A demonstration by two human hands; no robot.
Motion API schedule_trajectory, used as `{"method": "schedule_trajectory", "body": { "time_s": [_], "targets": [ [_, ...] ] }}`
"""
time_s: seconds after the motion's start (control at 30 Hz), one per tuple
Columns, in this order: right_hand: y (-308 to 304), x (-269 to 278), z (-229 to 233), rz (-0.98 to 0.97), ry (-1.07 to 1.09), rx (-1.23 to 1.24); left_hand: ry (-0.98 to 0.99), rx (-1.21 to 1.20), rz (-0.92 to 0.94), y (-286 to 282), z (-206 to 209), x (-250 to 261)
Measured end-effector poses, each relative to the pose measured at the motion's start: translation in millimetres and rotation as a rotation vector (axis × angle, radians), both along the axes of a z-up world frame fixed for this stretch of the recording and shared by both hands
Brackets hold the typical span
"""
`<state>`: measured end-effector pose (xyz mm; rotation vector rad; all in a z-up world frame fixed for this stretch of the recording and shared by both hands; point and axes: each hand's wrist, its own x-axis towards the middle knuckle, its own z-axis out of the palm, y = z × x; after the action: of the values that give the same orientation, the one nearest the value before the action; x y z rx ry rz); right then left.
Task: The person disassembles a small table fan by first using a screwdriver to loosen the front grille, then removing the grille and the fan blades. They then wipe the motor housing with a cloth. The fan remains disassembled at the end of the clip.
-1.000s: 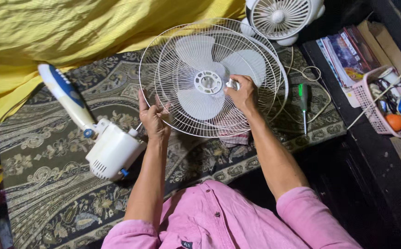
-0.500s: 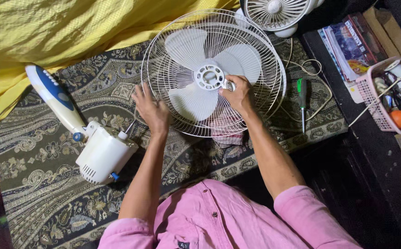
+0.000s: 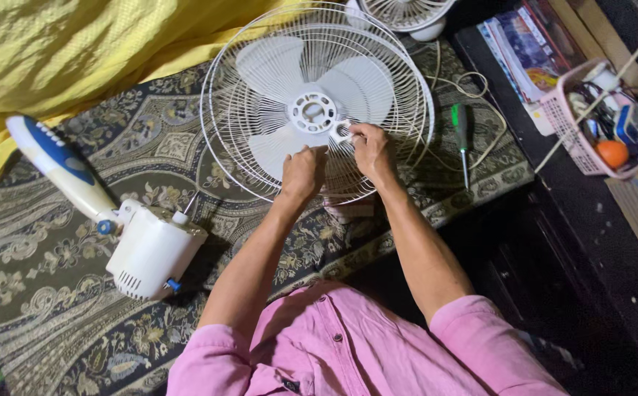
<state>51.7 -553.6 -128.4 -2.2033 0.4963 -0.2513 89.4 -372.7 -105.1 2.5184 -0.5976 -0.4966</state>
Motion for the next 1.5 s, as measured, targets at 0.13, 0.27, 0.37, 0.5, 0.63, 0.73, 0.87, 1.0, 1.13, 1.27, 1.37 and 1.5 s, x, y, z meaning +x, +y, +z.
{"method": "schedule_trajectory", "body": {
  "time_s": [0.13,0.27,0.37,0.5,0.63,0.73,0.87,1.0,1.13,1.27,1.37,1.5],
  "targets": [
    [10,-18,8,-0.074,-0.034,0.187,-0.124,-0.286,0.081,5,7,-12],
    [27,-34,27,-0.047,-0.133,0.215,-0.038,-0.209,0.119,4,20,-18],
    [39,-46,41,-0.072,-0.148,0.154,-0.070,-0.324,0.085,8,26,-22],
    [58,-64,54,-0.091,-0.229,-0.005,-0.039,-0.404,0.080,20,35,-34],
    [81,-78,57,-0.096,-0.256,-0.029,0.024,-0.472,0.100,39,45,-42],
    [102,-78,53,-0.120,-0.261,0.133,-0.118,-0.651,0.057,58,50,-46],
    [125,-84,47,-0.214,-0.073,0.164,0.201,-0.502,0.125,77,53,-48],
    [125,-98,49,-0.189,-0.326,-0.060,0.041,-0.584,0.146,96,52,-43],
    [111,-129,48,-0.279,-0.233,0.007,-0.023,-0.750,0.225,122,42,-39],
    [98,-155,33,-0.330,-0.179,-0.061,0.001,-0.741,0.218,136,38,-63],
    [101,-156,6,-0.317,-0.180,-0.053,-0.057,-0.741,0.185,135,32,-94],
    [92,-161,-23,-0.170,-0.164,-0.200,0.040,-0.573,0.256,111,1,-127]
  ]
}}
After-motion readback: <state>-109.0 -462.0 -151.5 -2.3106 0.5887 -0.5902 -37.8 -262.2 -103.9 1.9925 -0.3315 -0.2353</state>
